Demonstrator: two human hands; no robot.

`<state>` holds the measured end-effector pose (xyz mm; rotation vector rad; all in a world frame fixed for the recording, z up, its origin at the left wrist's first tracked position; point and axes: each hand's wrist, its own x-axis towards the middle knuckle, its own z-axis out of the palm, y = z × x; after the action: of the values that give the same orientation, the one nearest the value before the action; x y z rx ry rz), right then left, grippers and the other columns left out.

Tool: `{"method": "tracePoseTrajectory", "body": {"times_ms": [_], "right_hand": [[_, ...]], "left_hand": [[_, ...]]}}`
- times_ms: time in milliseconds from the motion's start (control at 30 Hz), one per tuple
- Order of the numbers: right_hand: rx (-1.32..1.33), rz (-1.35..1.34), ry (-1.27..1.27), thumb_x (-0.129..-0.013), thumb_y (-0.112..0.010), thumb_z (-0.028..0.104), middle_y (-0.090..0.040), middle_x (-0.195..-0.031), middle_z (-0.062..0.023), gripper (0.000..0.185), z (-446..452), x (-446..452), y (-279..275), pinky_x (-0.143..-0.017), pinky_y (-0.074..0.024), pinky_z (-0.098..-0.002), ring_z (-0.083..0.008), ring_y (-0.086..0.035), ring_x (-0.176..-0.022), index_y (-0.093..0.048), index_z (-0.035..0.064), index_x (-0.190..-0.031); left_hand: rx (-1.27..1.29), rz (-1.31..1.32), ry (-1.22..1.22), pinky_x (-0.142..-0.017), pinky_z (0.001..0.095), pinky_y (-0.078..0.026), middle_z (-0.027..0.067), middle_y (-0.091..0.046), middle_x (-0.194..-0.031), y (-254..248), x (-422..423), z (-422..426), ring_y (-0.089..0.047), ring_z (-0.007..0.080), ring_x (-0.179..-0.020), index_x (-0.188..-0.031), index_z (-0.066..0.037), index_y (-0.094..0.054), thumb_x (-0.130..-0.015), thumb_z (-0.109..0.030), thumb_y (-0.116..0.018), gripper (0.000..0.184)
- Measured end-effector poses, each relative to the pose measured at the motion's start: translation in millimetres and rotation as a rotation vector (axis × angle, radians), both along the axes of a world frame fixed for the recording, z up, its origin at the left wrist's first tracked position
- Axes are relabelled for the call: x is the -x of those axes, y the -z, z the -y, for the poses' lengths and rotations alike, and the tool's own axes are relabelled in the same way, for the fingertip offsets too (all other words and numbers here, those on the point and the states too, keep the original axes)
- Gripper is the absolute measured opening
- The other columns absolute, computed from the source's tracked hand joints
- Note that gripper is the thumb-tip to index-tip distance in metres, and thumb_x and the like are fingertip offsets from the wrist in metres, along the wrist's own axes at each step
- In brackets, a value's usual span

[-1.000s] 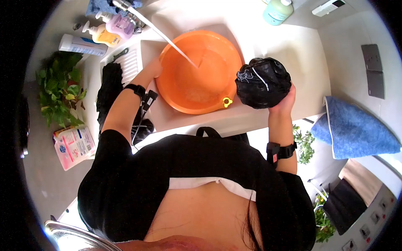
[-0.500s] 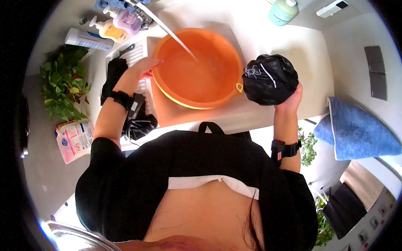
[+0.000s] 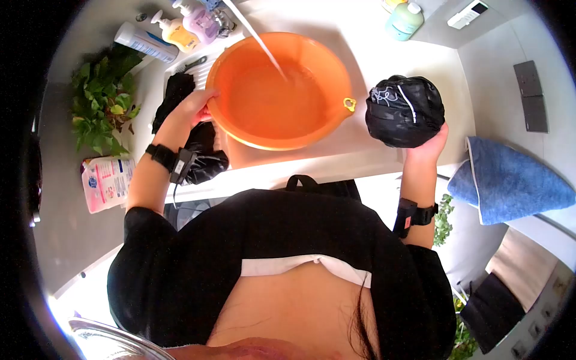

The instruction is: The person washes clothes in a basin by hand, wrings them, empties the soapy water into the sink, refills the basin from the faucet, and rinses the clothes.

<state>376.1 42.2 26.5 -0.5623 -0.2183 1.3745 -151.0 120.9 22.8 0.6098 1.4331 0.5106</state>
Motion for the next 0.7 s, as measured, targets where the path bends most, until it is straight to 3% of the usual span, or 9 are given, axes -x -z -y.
{"method": "tracePoseTrajectory", "body": {"times_ms": [133, 167, 200, 267, 333, 433, 567, 600, 700], "right_hand": [[-0.012, 0.007, 0.023, -0.085, -0.036, 0.024, -0.061, -0.11, -0.0193, 0.042, 5.6, 1.6, -14.3, -0.09, -0.0466, -0.0484, -0.034, -0.059, -0.102, -0.059, -0.0022, -0.109], [-0.049, -0.012, -0.001, -0.085, -0.037, 0.024, -0.061, -0.11, -0.0194, 0.042, 9.2, -0.1, -16.9, -0.09, -0.0467, -0.0482, -0.0339, -0.059, -0.102, -0.059, -0.0023, -0.109], [-0.056, 0.0, 0.007, -0.085, -0.037, 0.024, -0.061, -0.112, -0.0195, 0.042, 12.2, -4.6, -17.6, -0.091, -0.0465, -0.0483, -0.0338, -0.058, -0.104, -0.059, -0.0021, -0.11], [-0.059, 0.022, 0.022, -0.085, -0.038, 0.025, -0.061, -0.112, -0.0193, 0.042, 18.0, -13.4, -17.5, -0.091, -0.0462, -0.0484, -0.0339, -0.058, -0.104, -0.059, -0.0016, -0.11], [-0.076, 0.041, 0.026, -0.086, -0.037, 0.024, -0.059, -0.114, -0.0197, 0.042, 23.8, -23.2, -17.2, -0.093, -0.0449, -0.0491, -0.0346, -0.057, -0.106, -0.058, -0.0018, -0.112], [-0.123, 0.02, 0.006, -0.088, -0.035, 0.022, -0.057, -0.118, -0.0208, 0.042, 27.7, -29.1, -17.1, -0.096, -0.0426, -0.0507, -0.0359, -0.054, -0.11, -0.056, -0.0027, -0.114], [-0.064, 0.02, 0.062, -0.087, -0.036, 0.023, -0.059, -0.114, -0.0207, 0.043, 28.1, -21.2, -18.7, -0.093, -0.0449, -0.049, -0.0349, -0.057, -0.106, -0.058, -0.0038, -0.112], [-0.019, 0.054, 0.096, -0.087, -0.036, 0.023, -0.06, -0.112, -0.0205, 0.043, 27.6, -19.3, -19.1, -0.092, -0.046, -0.0481, -0.0343, -0.058, -0.104, -0.058, -0.0042, -0.11], [-0.008, 0.03, 0.069, -0.087, -0.035, 0.023, -0.06, -0.113, -0.0211, 0.042, 25.7, -11.0, -20.8, -0.092, -0.0459, -0.048, -0.0347, -0.058, -0.104, -0.058, -0.0045, -0.11]], "left_hand": [[-0.025, 0.071, -0.12, -0.038, 0.0232, -0.03, 0.0012, -0.053, -0.061, 11.8, -17.4, 34.6, -0.043, 0.0106, -0.043, -0.083, -0.005, -0.059, -0.086, -0.022, -0.054, 0.018], [-0.059, 0.184, -0.112, -0.039, 0.0233, -0.031, 0.0032, -0.054, -0.062, 40.7, -12.2, 37.9, -0.043, 0.0118, -0.043, -0.086, -0.004, -0.057, -0.086, -0.023, -0.054, 0.02], [-0.056, 0.28, -0.085, -0.054, 0.0259, -0.04, 0.0076, -0.058, -0.08, 49.9, -15.0, 42.9, -0.052, 0.0151, -0.065, -0.099, 0.0, -0.054, -0.085, -0.023, -0.054, 0.026], [-0.114, 0.329, -0.118, -0.067, 0.0279, -0.048, 0.0117, -0.062, -0.095, 60.0, -23.3, 49.1, -0.061, 0.0183, -0.082, -0.11, 0.005, -0.053, -0.086, -0.022, -0.055, 0.036], [-0.24, 0.238, -0.249, -0.06, 0.0266, -0.046, 0.0111, -0.062, -0.088, 43.7, -52.4, 51.5, -0.06, 0.0181, -0.072, -0.106, 0.005, -0.054, -0.086, -0.021, -0.054, 0.033], [-0.375, 0.021, -0.208, -0.071, 0.0285, -0.049, 0.0118, -0.061, -0.097, 36.5, -58.5, 39.7, -0.061, 0.0181, -0.084, -0.114, 0.007, -0.051, -0.086, -0.021, -0.055, 0.04], [-0.666, -0.143, -0.149, -0.069, 0.029, -0.047, 0.0105, -0.062, -0.09, 18.9, -61.7, 11.1, -0.059, 0.0169, -0.079, -0.11, 0.007, -0.054, -0.084, -0.024, -0.057, 0.041], [-0.748, -0.297, -0.111, -0.066, 0.0296, -0.046, 0.01, -0.062, -0.081, 21.1, -58.9, -0.3, -0.057, 0.0159, -0.073, -0.105, 0.005, -0.057, -0.083, -0.028, -0.057, 0.04], [-0.792, -0.481, 0.014, -0.066, 0.033, -0.047, 0.0119, -0.062, -0.077, 6.6, -64.7, -18.2, -0.059, 0.0194, -0.07, -0.102, 0.003, -0.058, -0.082, -0.031, -0.058, 0.039]]}}
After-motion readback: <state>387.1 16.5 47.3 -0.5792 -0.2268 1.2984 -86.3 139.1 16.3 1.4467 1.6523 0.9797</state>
